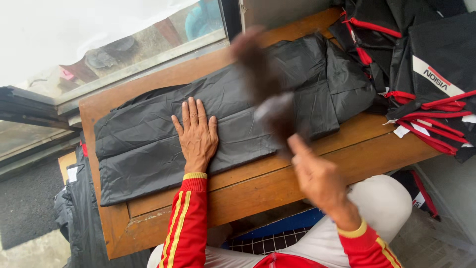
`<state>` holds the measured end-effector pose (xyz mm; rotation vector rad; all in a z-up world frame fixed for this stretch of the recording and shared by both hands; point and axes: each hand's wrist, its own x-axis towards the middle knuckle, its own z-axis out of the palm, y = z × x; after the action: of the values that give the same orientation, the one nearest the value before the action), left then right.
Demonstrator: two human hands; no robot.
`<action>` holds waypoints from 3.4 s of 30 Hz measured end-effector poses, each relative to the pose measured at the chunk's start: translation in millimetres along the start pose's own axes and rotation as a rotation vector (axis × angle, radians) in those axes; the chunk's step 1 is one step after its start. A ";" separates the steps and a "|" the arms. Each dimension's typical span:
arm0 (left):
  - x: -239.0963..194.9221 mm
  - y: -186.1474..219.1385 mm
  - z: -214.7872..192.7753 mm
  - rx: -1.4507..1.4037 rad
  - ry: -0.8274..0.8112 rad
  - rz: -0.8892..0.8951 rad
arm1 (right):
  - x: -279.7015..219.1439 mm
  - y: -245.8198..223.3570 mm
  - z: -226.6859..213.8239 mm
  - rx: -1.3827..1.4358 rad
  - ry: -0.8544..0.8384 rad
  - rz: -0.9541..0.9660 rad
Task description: The person uses a feather duster to wipe a black garment on a wooden table, then folds it into a compact roll. The person repeats the wiping and folding process on the same garment multiple times.
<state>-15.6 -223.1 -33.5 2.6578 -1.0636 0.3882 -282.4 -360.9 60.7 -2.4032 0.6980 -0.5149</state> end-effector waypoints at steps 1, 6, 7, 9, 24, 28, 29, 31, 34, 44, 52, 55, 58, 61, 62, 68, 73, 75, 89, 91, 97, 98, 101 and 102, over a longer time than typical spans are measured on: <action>-0.2 -1.1 -0.5 0.004 -0.003 0.003 | -0.8 -4.4 2.4 0.005 0.001 0.004; -0.9 -0.8 -0.4 0.009 0.029 0.016 | 18.7 14.6 -8.6 -0.101 -0.321 0.349; -0.6 -1.0 -0.5 0.012 0.032 0.005 | 22.5 16.6 -17.4 -0.103 -0.327 0.339; 0.7 -0.2 -0.2 -0.004 0.089 0.012 | 34.1 22.1 -36.1 -0.330 -0.110 0.347; 108.3 -49.5 3.8 -0.219 -0.389 0.204 | 96.5 37.3 -11.9 -0.567 0.040 -0.290; 87.6 -44.7 -8.9 -0.385 -0.357 0.374 | 152.8 31.8 18.6 -0.580 0.089 -0.472; 82.1 -42.2 -11.6 -0.416 -0.380 0.409 | 165.8 33.3 30.7 -0.528 0.054 -0.536; 70.2 -39.6 -22.5 -0.446 -0.405 0.436 | 182.5 34.1 50.8 -0.470 0.013 -0.604; 56.1 -45.9 -38.9 -0.556 -0.438 0.374 | 194.7 31.5 66.5 -0.202 -0.342 -0.451; 21.7 -88.0 -88.4 -0.364 -0.741 0.094 | 199.4 6.0 42.2 -0.347 -0.705 -0.090; 40.7 -81.6 -145.6 -0.175 -0.825 0.081 | 199.3 -40.0 -1.7 -0.314 -0.740 -0.015; 35.7 -79.1 -203.6 0.048 -0.367 0.391 | 191.5 -58.3 -50.4 -0.324 -0.483 -0.230; 23.4 -60.0 -265.7 0.109 0.004 0.507 | 167.0 -64.9 -89.4 -0.408 -0.127 -0.500; -14.2 -65.9 -239.0 0.255 0.275 0.533 | 125.7 -44.8 -78.2 -0.394 0.106 -0.687; -32.9 -83.6 -199.0 0.147 0.231 0.444 | 110.6 -35.4 -61.1 -0.001 0.091 -0.447; -103.4 -94.5 -72.5 0.235 0.170 0.402 | 52.9 25.7 26.9 0.046 -0.258 -0.135; -91.3 -71.6 -95.8 0.221 0.011 0.309 | 65.1 16.1 7.7 -0.047 -0.325 0.037; -77.0 -46.6 -116.4 0.041 -0.122 0.346 | 71.8 -27.7 -12.5 0.364 -0.534 0.363; -61.1 43.6 -46.5 -0.219 -0.159 0.372 | 40.8 -27.3 24.1 0.309 -0.325 0.092; -62.6 42.7 -43.8 -0.219 -0.141 0.374 | 34.1 -25.3 29.1 0.234 -0.289 0.034; -39.1 11.7 -56.3 -0.139 0.013 0.289 | 26.8 -10.9 38.4 0.105 -0.253 -0.056; -37.7 4.4 -55.9 -0.088 0.036 0.229 | 25.2 -6.5 40.4 -0.011 -0.249 -0.068; -39.8 -9.1 -42.8 -0.034 0.014 0.130 | 38.6 -11.3 18.3 -0.229 -0.302 -0.012; -43.6 -11.8 -36.3 -0.033 -0.042 0.085 | 44.2 -16.0 6.0 -0.329 -0.373 0.059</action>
<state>-43.2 -175.3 -15.8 2.6089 -1.1879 0.3300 -238.8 -373.0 74.8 -2.6657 0.7253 0.0859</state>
